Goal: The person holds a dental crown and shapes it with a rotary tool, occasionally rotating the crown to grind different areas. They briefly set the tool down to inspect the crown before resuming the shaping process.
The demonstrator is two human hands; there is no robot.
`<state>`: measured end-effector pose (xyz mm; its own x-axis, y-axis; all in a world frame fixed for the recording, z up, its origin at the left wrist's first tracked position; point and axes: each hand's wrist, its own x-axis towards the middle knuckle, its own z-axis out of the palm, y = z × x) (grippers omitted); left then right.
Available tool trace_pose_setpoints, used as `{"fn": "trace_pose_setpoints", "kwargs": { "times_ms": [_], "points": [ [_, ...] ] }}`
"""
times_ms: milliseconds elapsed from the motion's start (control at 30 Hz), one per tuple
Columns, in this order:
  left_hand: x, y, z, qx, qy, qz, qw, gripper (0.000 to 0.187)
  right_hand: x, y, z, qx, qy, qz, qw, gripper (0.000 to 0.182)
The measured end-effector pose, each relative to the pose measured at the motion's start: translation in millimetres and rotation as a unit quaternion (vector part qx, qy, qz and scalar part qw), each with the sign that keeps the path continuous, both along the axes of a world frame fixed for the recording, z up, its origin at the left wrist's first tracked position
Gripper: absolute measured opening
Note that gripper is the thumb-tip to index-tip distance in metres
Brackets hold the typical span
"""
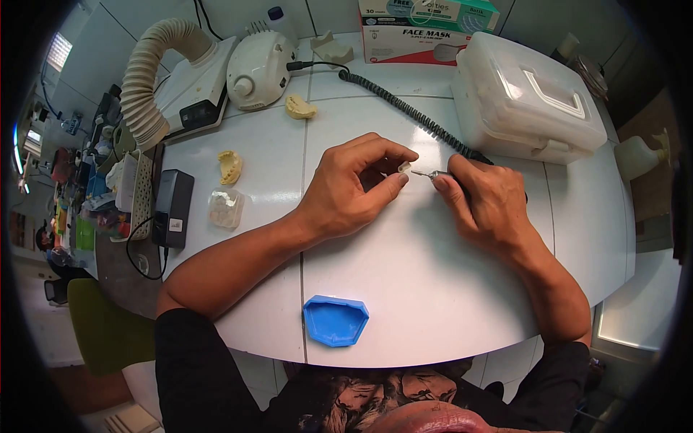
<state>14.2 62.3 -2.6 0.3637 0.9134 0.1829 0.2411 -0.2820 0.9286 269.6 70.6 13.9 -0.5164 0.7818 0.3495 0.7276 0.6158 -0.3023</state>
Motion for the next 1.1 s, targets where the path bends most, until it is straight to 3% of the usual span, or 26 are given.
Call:
{"fn": "trace_pose_setpoints", "kwargs": {
  "times_ms": [367, 567, 1100],
  "points": [
    [-0.7, 2.0, -2.0, 0.006, -0.012, -0.007, 1.000, 0.025, -2.0, -2.4, -0.4, 0.005, 0.000, -0.004, 1.000, 0.039],
    [-1.1, 0.1, 3.8, -0.059, -0.005, 0.018, 0.998, 0.021, -3.8, -2.5, -0.8, 0.003, -0.003, -0.018, 1.000, 0.039],
    [0.1, 1.0, -2.3, -0.021, -0.052, 0.008, 0.998, 0.017, -3.7, -2.4, 0.7, -0.005, 0.003, -0.014, 1.000, 0.040]
  ]
}}
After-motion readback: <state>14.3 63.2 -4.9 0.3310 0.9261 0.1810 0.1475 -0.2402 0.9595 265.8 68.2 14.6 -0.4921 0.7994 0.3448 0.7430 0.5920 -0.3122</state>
